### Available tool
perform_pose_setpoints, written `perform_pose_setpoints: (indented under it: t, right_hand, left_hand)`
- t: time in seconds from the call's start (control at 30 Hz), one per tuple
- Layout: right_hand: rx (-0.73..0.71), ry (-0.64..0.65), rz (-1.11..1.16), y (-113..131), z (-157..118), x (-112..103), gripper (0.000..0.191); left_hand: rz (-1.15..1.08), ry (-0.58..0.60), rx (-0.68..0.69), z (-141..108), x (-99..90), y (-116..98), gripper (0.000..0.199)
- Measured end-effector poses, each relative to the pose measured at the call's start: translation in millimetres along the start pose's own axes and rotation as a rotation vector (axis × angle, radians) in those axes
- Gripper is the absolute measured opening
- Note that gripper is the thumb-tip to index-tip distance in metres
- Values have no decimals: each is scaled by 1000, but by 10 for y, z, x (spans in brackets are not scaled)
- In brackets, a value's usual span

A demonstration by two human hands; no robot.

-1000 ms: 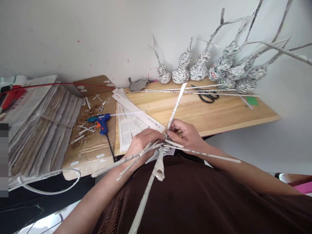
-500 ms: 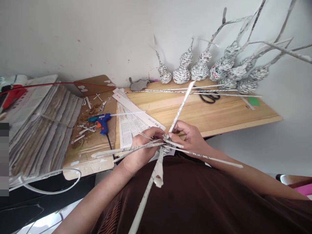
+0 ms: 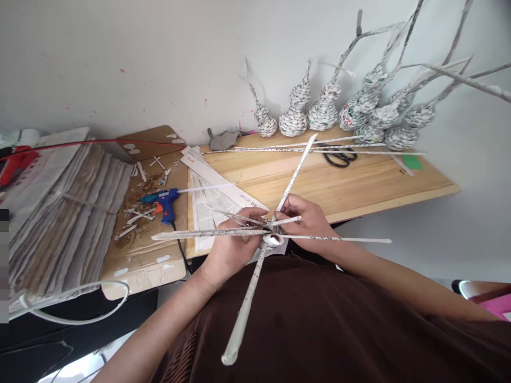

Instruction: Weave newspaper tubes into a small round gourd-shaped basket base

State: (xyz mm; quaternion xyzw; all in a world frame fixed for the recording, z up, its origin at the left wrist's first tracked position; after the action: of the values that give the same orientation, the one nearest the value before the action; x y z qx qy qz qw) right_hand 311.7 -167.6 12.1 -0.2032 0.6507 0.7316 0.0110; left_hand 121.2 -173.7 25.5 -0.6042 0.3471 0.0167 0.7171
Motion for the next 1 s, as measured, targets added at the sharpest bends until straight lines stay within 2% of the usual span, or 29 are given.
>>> perform_pose_setpoints:
  t: [0.2,0.37,0.47,0.6,0.8,1.0]
  right_hand:
    - [-12,17,2,-1,-4,3,6]
    - [-34,22,22,-6,-17,-1,6]
    - [-49,79,52,23,-5,-22,6]
    - [-8,132,65,46,25,-49,8]
    - [42,107,64,15,87,-36,6]
    - [10,71,-78,73,101,-57,7]
  left_hand:
    - [41,-32,14,19,2,21,25]
    - [158,-26,113,36,-10,-3,9]
    - [167,-22,152,33,-11,-9,7]
    - [147,1,212,33,-13,0,8]
    - [285,67,344,53,-65,8,12]
    - [361,196,412,37,-147,-62,20]
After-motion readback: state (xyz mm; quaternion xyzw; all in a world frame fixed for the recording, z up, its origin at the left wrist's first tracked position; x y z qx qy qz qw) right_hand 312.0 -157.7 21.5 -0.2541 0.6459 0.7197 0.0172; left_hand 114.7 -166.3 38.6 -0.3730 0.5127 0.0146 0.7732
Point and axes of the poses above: each hand's wrist, its own z-axis towards the middle knuckle, its own x-axis out of the palm, y = z × x, the point moved 1 cm from there along z, towards the middle knuckle, and after that the axes turned 9 degrees about y, right-handed, at the moved point
